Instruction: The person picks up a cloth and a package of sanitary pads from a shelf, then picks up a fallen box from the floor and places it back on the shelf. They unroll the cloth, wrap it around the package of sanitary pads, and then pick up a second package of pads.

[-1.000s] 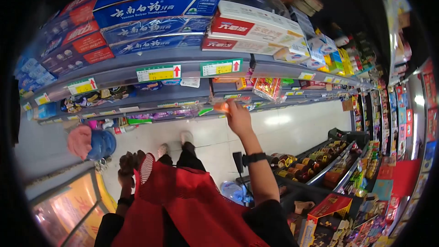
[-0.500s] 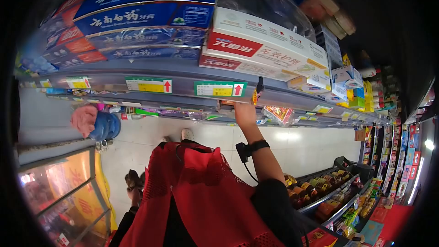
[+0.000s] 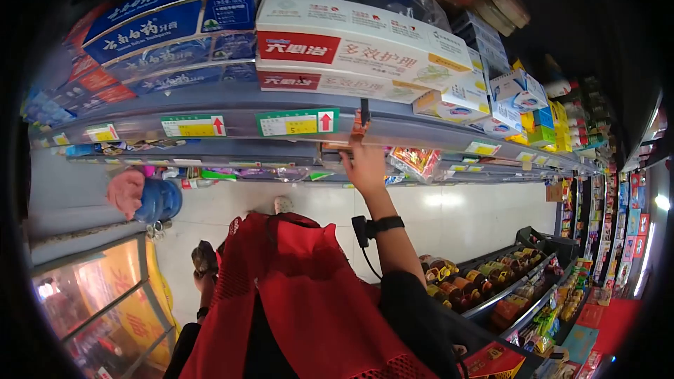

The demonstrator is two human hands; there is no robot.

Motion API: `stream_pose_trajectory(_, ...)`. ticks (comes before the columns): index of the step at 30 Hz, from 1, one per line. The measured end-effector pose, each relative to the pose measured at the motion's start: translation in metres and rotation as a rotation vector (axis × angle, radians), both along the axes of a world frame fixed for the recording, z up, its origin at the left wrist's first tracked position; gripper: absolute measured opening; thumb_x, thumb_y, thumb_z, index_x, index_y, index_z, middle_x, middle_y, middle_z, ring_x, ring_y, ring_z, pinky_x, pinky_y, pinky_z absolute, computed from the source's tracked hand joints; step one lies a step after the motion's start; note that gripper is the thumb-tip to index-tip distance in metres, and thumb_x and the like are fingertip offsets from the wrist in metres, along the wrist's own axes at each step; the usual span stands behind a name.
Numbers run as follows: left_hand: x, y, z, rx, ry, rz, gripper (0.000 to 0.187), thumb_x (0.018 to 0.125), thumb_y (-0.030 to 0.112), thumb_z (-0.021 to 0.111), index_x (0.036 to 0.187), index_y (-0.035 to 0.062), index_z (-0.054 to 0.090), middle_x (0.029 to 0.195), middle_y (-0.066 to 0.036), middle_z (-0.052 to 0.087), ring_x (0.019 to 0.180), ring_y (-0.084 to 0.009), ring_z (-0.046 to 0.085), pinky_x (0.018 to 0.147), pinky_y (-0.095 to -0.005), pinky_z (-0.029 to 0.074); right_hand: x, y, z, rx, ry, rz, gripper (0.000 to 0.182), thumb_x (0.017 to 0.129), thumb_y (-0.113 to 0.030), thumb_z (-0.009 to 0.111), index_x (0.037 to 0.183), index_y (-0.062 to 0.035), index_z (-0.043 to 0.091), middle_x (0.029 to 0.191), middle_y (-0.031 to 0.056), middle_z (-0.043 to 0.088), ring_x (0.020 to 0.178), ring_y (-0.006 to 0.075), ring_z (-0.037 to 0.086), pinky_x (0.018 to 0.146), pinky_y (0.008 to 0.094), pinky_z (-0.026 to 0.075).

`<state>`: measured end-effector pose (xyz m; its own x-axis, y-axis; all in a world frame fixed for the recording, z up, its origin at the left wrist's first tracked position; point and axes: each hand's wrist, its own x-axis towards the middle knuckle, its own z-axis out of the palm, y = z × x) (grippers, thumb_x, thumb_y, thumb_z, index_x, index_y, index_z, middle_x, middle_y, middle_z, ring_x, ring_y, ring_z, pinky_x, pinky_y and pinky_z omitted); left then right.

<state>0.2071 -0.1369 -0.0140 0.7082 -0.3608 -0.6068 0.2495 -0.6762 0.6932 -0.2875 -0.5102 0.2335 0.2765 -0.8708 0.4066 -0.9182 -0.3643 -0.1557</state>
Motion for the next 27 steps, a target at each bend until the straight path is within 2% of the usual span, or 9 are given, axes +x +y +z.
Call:
stream_pose_trajectory(1, -0.013, -0.019, 0.03, 0.002, -0.125, -0.038, 0.053, 0.065, 0.003, 0.066, 0.117, 0.0007, 0.052, 0.105, -0.008, 0.059, 0.09, -0.0172, 0.058, 0.079, -0.0309, 0.048, -0.013, 0.007, -0.006, -0.053, -0.062, -0.097, 0.059, 0.072, -0.026, 0.075, 0.119, -0.0013, 0.049, 0.107, 0.0219, 0.057, 0.1, 0.0395, 0.053, 0.088, 0.0482, 0.04)
stream_pose_trajectory(4, -0.022, -0.037, 0.052, -0.043, -0.046, 0.034, 0.057, 0.064, 0.002, 0.068, 0.119, 0.001, 0.052, 0.106, -0.008, 0.059, 0.091, -0.018, 0.058, 0.081, -0.0312, 0.048, -0.045, 0.025, 0.032, -0.043, -0.099, -0.28, 0.06, 0.071, -0.027, 0.075, 0.12, -0.0034, 0.05, 0.12, 0.0215, 0.05, 0.115, 0.0421, 0.044, 0.102, 0.0564, 0.029)
stream_pose_trajectory(10, -0.011, -0.031, 0.027, 0.045, -0.088, -0.025, 0.059, 0.062, 0.001, 0.068, 0.119, 0.001, 0.052, 0.106, -0.008, 0.06, 0.092, -0.0192, 0.058, 0.082, -0.0311, 0.047, -0.119, 0.048, -0.003, 0.167, 0.098, -0.385, 0.072, 0.073, -0.018, 0.072, 0.137, -0.0071, 0.04, 0.141, 0.0154, 0.039, 0.13, 0.0354, 0.035, 0.108, 0.0483, 0.026)
stream_pose_trajectory(14, -0.006, -0.029, 0.024, 0.05, -0.052, -0.069, 0.06, 0.061, 0.001, 0.068, 0.119, 0.0016, 0.052, 0.107, -0.008, 0.06, 0.092, -0.0202, 0.059, 0.082, -0.0316, 0.048, -0.126, 0.054, -0.005, 0.08, 0.103, -0.37, 0.051, 0.083, -0.005, 0.058, 0.132, -0.007, 0.046, 0.133, 0.0154, 0.049, 0.124, 0.0319, 0.044, 0.106, 0.0478, 0.03)
stream_pose_trajectory(17, 0.01, -0.015, -0.009, 0.103, 0.029, -0.046, 0.061, 0.061, 0.0, 0.067, 0.12, 0.0028, 0.052, 0.107, -0.008, 0.06, 0.093, -0.0205, 0.059, 0.082, -0.0323, 0.048, -0.126, 0.054, -0.002, 0.042, 0.039, -0.357, 0.046, 0.083, 0.001, 0.052, 0.129, -0.0047, 0.05, 0.131, 0.0176, 0.051, 0.122, 0.0356, 0.046, 0.103, 0.0448, 0.034)
stream_pose_trajectory(20, -0.001, -0.022, 0.006, 0.11, 0.045, -0.065, 0.06, 0.063, 0.0, 0.067, 0.12, 0.0036, 0.052, 0.109, -0.008, 0.06, 0.095, -0.0204, 0.059, 0.082, -0.0324, 0.048, -0.126, 0.052, 0.003, 0.017, -0.121, -0.366, 0.04, 0.086, 0.002, 0.05, 0.126, -0.0019, 0.052, 0.126, 0.0185, 0.054, 0.119, 0.0339, 0.05, 0.101, 0.0401, 0.038)
stream_pose_trajectory(23, -0.01, -0.027, 0.014, 0.109, 0.005, -0.072, 0.058, 0.065, 0.002, 0.068, 0.121, 0.0036, 0.052, 0.11, -0.008, 0.06, 0.096, -0.0202, 0.059, 0.082, -0.0326, 0.048, -0.134, 0.047, -0.006, -0.011, -0.589, -0.436, 0.036, 0.091, 0.002, 0.042, 0.126, -0.0004, 0.052, 0.127, 0.0179, 0.055, 0.12, 0.0321, 0.05, 0.101, 0.0353, 0.037)
stream_pose_trajectory(26, -0.007, -0.018, -0.012, -0.029, -0.045, -0.021, 0.057, 0.06, -0.002, 0.065, 0.115, 0.0078, 0.051, 0.089, -0.005, 0.059, 0.062, -0.0163, 0.056, 0.052, -0.0305, 0.047, -0.134, 0.039, 0.004, -0.069, -0.711, -0.488, 0.036, 0.094, 0.001, 0.039, 0.128, -0.0002, 0.051, 0.128, 0.0176, 0.055, 0.121, 0.0289, 0.051, 0.101, 0.0338, 0.038)
stream_pose_trajectory(27, -0.008, -0.018, -0.011, -0.03, -0.062, -0.036, 0.059, 0.059, -0.002, 0.066, 0.116, 0.007, 0.051, 0.09, -0.005, 0.059, 0.066, -0.0167, 0.057, 0.055, -0.0308, 0.048, -0.132, 0.037, 0.007, -0.077, -0.747, -0.5, 0.035, 0.096, -0.001, 0.038, 0.128, 0.0, 0.05, 0.126, 0.0178, 0.056, 0.118, 0.0276, 0.053, 0.099, 0.0332, 0.039)
